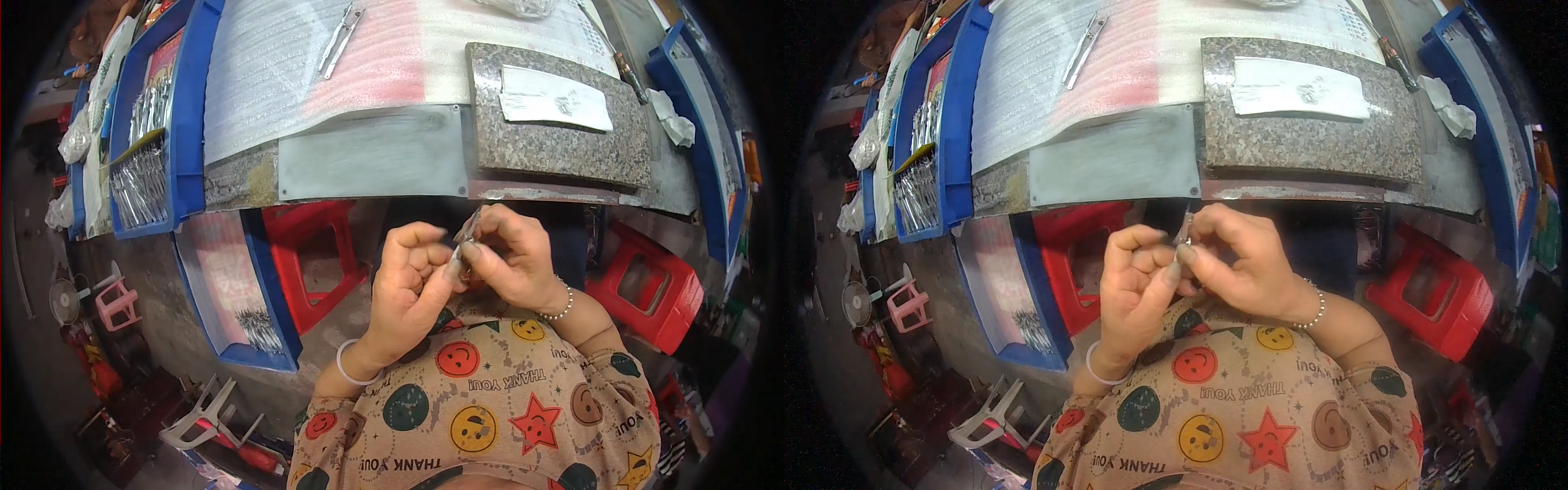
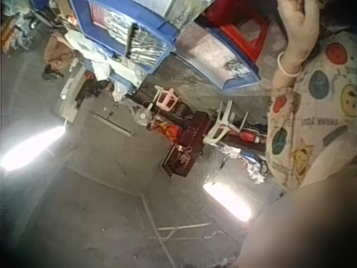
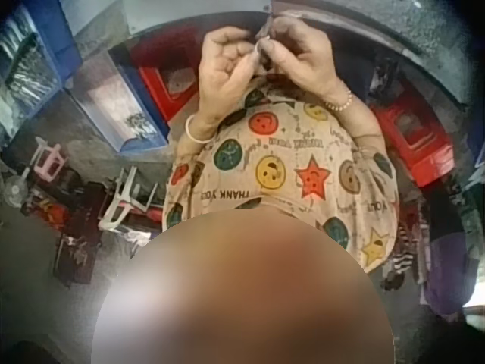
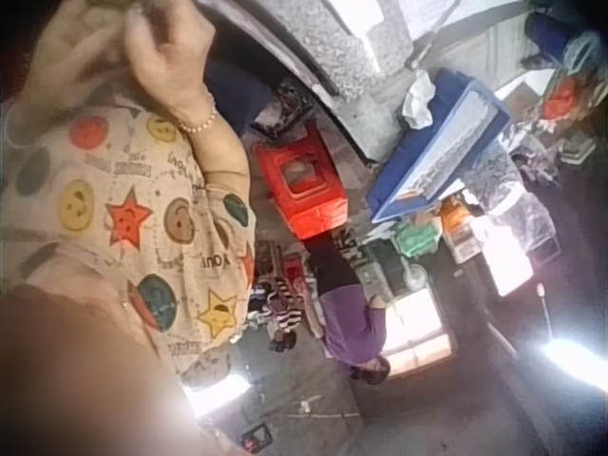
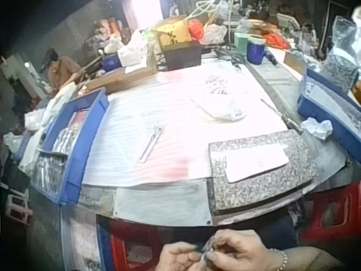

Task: Polishing and inspecting the tips of metal tweezers on a stone block at a workbench.

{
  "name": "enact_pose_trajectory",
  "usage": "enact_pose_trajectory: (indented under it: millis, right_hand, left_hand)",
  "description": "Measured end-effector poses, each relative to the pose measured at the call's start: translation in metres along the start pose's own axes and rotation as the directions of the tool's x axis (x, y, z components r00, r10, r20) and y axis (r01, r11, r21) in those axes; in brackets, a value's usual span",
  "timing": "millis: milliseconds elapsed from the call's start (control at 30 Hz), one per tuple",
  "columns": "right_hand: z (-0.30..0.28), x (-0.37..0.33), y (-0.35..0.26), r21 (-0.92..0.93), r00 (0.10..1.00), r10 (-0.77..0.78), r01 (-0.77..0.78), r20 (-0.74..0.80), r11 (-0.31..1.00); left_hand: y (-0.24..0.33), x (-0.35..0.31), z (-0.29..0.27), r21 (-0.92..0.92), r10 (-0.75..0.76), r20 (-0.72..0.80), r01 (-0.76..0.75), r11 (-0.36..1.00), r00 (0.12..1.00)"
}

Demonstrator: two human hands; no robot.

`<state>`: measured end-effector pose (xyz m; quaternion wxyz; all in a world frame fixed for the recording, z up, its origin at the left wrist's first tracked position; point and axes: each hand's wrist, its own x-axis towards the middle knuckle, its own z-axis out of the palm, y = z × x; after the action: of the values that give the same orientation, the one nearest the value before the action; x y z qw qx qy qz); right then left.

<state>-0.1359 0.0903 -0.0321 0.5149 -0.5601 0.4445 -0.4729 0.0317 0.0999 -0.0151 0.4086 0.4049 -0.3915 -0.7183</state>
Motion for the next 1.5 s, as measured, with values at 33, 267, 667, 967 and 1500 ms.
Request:
enact_pose_trajectory:
  millis: [33, 267, 667, 967, 1500]
  right_hand:
    - [0.002, 0.0, 0.002, -0.038, 0.998, -0.069, 0.069, 0.014, 0.997]
    - [0.014, -0.004, 0.018, -0.555, 0.943, -0.331, 0.264, -0.021, 0.788]
    - [0.014, 0.007, 0.017, -0.515, 0.925, -0.379, 0.305, -0.041, 0.801]
    - [0.006, 0.0, 0.018, 0.183, 0.991, 0.125, -0.115, -0.045, 0.976]
    - [0.02, 0.009, 0.017, 0.397, 0.924, 0.373, -0.315, -0.079, 0.862]
  left_hand:
    - [0.0, 0.001, -0.002, 0.016, 0.022, 0.044, -0.023, 1.0, 0.999]
    - [-0.035, 0.007, 0.019, 0.05, 0.206, -0.03, -0.205, 0.978, 0.978]
    - [-0.047, 0.012, 0.027, 0.085, 0.365, -0.175, -0.356, 0.931, 0.914]
    - [-0.04, 0.016, 0.019, 0.657, 0.581, 0.004, -0.44, 0.612, 0.814]
    - [-0.028, -0.002, -0.015, 0.789, 0.553, 0.121, -0.418, 0.45, 0.824]
